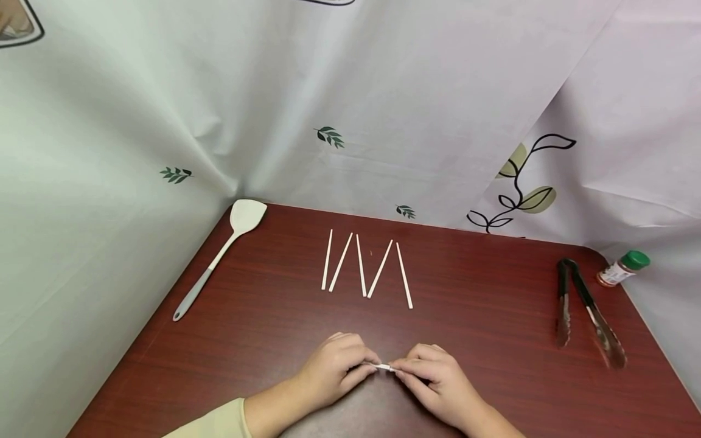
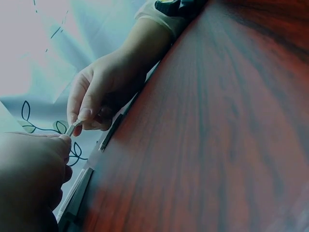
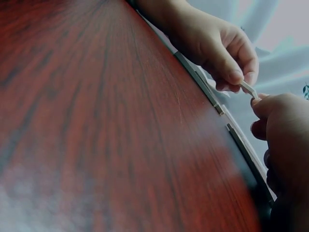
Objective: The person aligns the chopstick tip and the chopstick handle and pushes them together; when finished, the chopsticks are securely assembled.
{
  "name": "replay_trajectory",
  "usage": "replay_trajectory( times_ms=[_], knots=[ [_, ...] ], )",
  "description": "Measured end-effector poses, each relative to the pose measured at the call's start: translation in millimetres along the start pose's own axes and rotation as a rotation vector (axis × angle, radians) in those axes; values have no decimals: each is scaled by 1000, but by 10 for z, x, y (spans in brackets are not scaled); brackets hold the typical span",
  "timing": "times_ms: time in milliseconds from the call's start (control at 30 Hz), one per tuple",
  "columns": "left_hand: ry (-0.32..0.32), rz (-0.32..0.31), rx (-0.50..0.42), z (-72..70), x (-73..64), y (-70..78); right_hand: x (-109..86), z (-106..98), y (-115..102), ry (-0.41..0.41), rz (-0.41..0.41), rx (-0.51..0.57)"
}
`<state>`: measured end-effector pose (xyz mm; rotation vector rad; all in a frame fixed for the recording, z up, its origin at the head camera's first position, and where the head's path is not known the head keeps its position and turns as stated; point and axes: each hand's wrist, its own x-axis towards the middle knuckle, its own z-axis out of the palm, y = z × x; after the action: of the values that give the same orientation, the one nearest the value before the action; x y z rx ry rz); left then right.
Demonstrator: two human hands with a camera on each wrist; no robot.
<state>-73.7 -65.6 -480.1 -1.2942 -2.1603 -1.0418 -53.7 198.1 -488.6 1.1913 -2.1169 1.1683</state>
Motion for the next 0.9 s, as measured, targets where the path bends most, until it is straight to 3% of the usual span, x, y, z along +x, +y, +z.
replay_trajectory(
  times_ms=[233, 467, 900],
  knots=[
    [-42, 22, 18, -6, -17, -4, -13, 3, 20, -17, -10, -27],
    [-25, 43, 22, 4, -6, -5, -7, 12, 15, -5, -17, -54],
    [-26, 14, 34, 63, 3, 52, -16, 12, 23, -23, -22, -59]
  ],
)
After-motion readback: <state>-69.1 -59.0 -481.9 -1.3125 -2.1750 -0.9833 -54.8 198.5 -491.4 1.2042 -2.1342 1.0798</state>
